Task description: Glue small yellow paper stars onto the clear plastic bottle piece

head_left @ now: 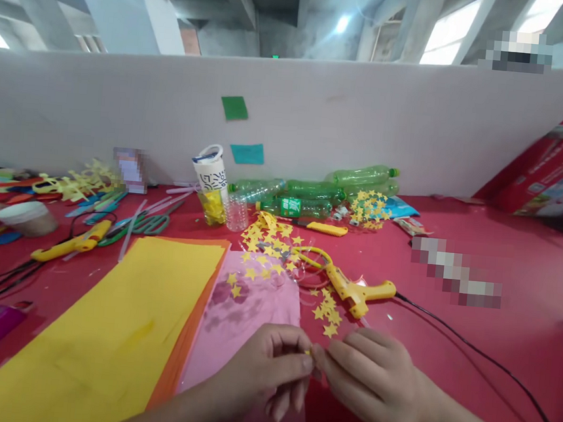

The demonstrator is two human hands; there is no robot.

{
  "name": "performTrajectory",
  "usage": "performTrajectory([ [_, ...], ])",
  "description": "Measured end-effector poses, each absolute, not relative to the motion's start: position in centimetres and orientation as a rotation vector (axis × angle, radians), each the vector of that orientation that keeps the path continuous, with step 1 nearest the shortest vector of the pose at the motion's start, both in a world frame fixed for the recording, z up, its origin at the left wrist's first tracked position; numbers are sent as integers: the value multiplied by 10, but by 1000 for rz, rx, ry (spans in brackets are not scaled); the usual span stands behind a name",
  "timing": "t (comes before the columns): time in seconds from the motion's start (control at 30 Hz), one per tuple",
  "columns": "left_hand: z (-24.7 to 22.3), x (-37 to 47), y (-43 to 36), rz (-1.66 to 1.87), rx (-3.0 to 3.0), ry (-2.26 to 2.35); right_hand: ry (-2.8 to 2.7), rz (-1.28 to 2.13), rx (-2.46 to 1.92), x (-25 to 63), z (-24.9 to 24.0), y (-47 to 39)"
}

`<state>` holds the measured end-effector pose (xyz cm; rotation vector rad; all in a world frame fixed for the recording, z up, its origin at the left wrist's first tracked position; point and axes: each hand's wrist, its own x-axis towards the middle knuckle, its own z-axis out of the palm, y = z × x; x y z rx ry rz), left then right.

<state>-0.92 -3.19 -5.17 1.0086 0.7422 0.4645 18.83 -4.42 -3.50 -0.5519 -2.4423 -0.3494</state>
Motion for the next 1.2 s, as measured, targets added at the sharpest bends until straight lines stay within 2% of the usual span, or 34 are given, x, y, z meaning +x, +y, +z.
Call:
performTrajectory([
  [0.17, -55, -9, -37, 523, 1258, 847, -2280, 62, -832, 182, -40, -44],
  [0.4, -56, -8, -37, 653, 1617, 894, -2304, 267, -819, 175, -46, -45],
  [0.6, -48, -12, -35, 674, 1605, 950, -2345, 249, -829, 193, -44, -30],
  [0.63, -48, -14, -35, 695, 1627, 953, -2335, 196, -956, 203, -43, -22],
  [0.7, -47, -19, -34, 761, 1710, 945, -2303, 47, -1497, 225, -44, -6],
  [0.77, -46, -24, -33, 825, 1777, 933, -2318, 45, -1621, 245, -49, 9],
  [0.97, -43, -33, -28, 951, 1623, 928, -2359, 166, -1577, 267, -63, 28],
  [1.2, -32, -37, -19, 1123, 1429, 970, -2024, 169, -1457, 267, -28, 21],
])
